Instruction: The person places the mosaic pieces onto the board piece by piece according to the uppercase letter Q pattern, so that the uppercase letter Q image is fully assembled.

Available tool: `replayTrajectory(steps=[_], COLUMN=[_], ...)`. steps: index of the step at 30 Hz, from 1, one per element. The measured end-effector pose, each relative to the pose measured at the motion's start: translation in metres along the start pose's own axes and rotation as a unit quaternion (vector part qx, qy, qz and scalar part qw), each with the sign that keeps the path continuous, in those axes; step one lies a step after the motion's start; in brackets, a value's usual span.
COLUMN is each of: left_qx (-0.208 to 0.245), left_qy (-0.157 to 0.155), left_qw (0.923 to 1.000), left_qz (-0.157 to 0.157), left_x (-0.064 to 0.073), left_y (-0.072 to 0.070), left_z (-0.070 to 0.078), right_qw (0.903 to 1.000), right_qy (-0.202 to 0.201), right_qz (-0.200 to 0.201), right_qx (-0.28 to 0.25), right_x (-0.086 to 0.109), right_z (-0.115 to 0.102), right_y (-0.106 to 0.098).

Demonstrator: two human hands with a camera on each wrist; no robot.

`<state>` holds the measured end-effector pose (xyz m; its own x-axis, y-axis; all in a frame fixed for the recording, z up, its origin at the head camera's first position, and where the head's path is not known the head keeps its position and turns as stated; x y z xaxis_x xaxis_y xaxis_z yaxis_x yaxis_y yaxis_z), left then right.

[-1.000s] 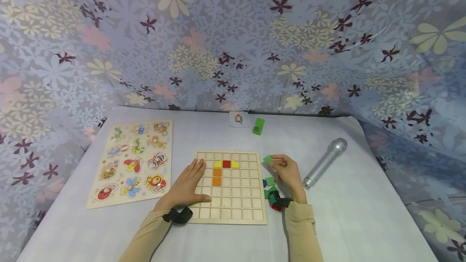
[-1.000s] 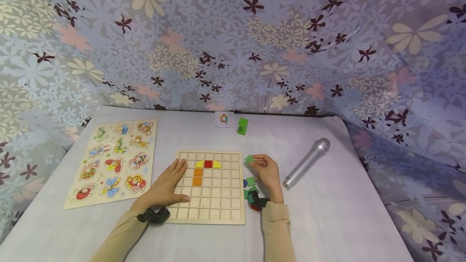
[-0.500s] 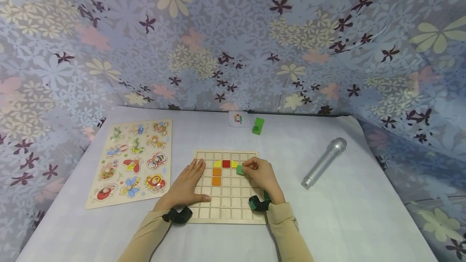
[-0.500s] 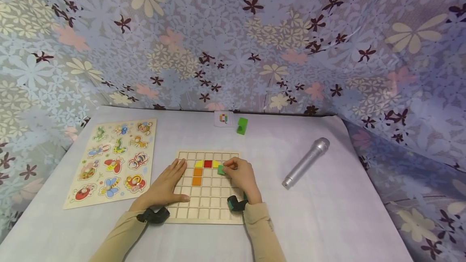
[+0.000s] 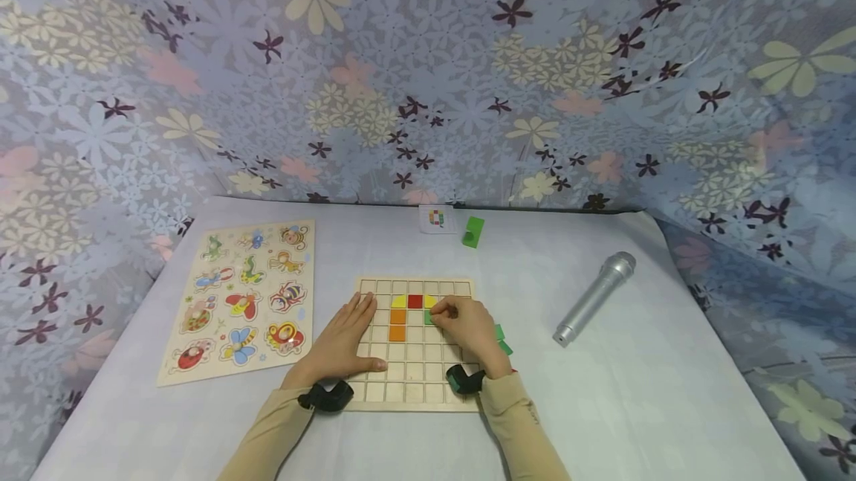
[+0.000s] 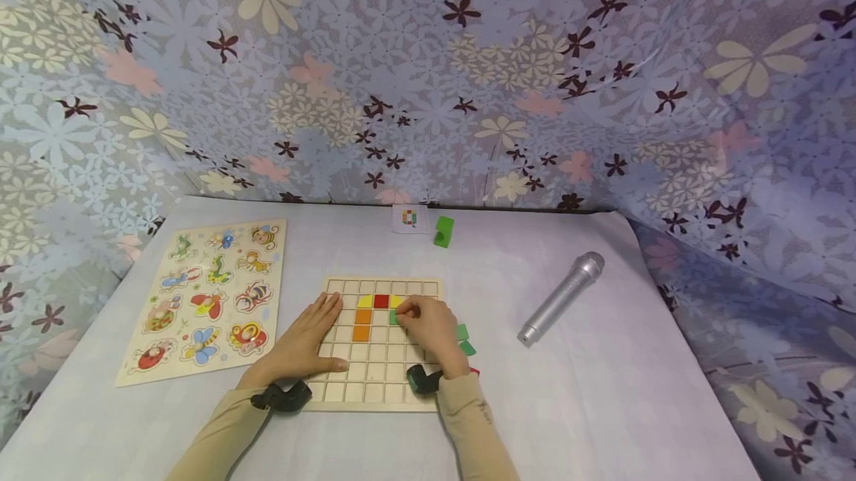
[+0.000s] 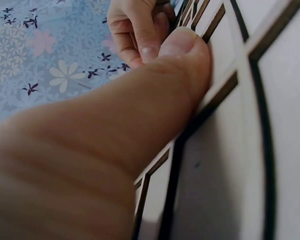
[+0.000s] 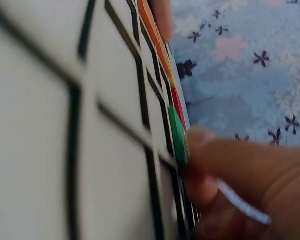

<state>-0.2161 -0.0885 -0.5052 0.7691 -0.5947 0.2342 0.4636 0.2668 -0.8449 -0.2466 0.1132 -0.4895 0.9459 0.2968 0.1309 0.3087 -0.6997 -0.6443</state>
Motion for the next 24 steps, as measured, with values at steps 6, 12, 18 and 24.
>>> replayTrajectory(steps=[6, 12, 18, 24], left_qx=[0.004, -0.008, -0.007, -0.007], left_qy=[0.002, 0.003, -0.002, -0.007], left_qw=[1.0000, 1.0000, 1.0000, 0.9999], left_qz=[0.000, -0.001, -0.002, -0.004], left_x=[0.000, 0.001, 0.002, 0.000], left_y=[0.001, 0.000, 0.001, 0.001], left_z=[0.000, 0.000, 0.000, 0.000], right_qw=[0.9932, 0.9921, 0.9904, 0.9979], right_qy=[-0.009, 0.043, 0.056, 0.064], right_qz=[-0.012, -0.022, -0.085, -0.002], right_qx=[-0.115, -0.116, -0.093, -0.010], right_x=[0.009, 0.031, 0.040, 0.029], right_z=[0.022, 0.063, 0.076, 0.078], right_y=[-0.031, -0.064, -0.059, -0.062])
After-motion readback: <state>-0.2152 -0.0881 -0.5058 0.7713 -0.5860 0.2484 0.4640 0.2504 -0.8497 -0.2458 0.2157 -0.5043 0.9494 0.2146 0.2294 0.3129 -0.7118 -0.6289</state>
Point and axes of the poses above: each hand's wrist, its own x-axis away from the middle knuckle, its own y-axis out of the palm, z = x × y, the point moved 9 cm from there along -x, towards the middle knuckle, and after that the axes turned 12 degrees about -z, right-handed, at the moved point
